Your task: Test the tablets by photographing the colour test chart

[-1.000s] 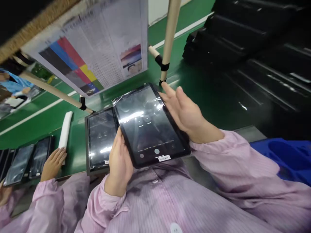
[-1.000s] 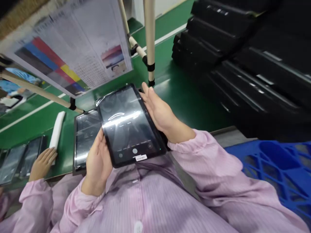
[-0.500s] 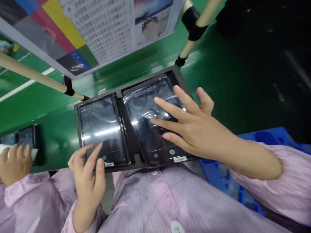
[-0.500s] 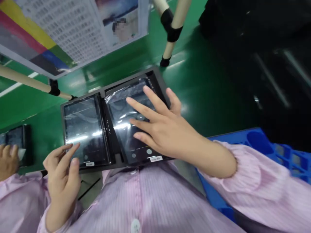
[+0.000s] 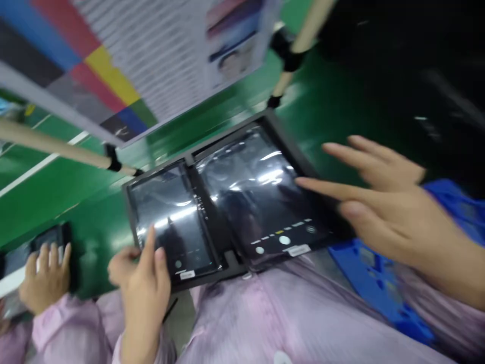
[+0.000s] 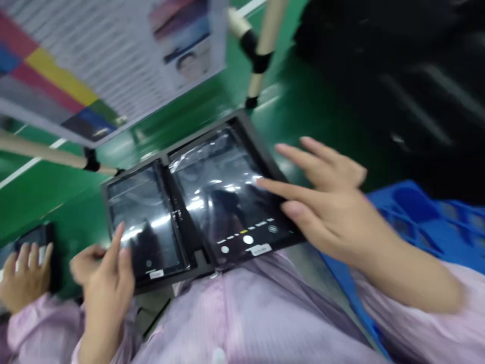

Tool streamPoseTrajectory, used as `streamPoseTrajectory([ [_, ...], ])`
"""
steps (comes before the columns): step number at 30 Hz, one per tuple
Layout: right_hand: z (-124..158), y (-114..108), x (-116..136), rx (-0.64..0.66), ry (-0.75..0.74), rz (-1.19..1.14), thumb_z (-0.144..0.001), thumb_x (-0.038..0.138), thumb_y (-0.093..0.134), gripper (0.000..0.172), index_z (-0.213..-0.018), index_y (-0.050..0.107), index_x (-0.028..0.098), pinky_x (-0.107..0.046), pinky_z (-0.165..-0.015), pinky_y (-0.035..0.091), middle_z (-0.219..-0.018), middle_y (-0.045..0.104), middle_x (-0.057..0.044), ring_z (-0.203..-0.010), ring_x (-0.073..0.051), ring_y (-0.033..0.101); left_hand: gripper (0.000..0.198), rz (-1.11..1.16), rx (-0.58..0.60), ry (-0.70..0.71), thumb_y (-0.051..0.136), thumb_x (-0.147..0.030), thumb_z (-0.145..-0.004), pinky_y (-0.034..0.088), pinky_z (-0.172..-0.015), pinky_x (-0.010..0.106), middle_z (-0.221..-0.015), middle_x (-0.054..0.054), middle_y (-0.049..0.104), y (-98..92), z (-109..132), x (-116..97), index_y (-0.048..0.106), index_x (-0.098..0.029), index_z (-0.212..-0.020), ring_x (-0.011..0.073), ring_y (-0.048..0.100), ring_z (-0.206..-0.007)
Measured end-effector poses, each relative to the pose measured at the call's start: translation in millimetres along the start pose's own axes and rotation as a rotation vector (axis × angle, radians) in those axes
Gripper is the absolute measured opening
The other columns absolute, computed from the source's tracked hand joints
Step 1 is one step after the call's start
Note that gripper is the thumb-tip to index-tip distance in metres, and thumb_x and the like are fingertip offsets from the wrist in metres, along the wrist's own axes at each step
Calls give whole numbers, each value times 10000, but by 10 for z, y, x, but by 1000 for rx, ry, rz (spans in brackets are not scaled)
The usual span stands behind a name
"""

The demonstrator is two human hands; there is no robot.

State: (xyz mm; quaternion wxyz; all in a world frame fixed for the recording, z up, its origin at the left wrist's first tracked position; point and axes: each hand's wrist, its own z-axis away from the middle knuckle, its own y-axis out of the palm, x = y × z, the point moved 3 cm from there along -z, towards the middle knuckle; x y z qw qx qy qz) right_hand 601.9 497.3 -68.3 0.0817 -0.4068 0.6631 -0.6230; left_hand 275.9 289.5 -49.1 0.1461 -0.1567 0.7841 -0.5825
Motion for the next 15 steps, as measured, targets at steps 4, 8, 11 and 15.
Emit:
streamPoseTrajectory([
  [4,-12,10,84,-73,-56,14,-1047,455,316,479,-1098,774,324,-632,-1096,303,-1532,466,-37,-1480,-379,300,536,140,-128,94,516,-316,-947,385,-895,521,-852,41,349,-102,-36,-23,485,-390,-1477,315,414,-964],
  [8,-46,48,97,-66,-45,-37,-1040,445,346,432,-1138,754,343,-624,-1097,293,-1544,452,-4,-1482,-382,294,462,174,-71,160,517,-272,-954,396,-824,457,-838,35,336,-66,-52,-179,590,-299,-1410,287,401,-952],
  [11,-96,111,102,-38,-34,-79,-1024,507,339,442,-1138,745,376,-640,-1119,268,-1538,461,25,-1472,-379,317,366,109,-74,182,525,-259,-950,409,-792,415,-861,46,365,-30,-56,-261,710,-182,-1256,254,403,-929],
  [15,-71,113,67,-134,-80,-159,-1015,563,298,476,-1264,674,409,-631,-1150,252,-1585,393,34,-1461,-346,349,360,18,-20,172,493,-238,-964,421,-863,435,-972,84,397,-32,-74,-320,721,-174,-1236,241,420,-966],
])
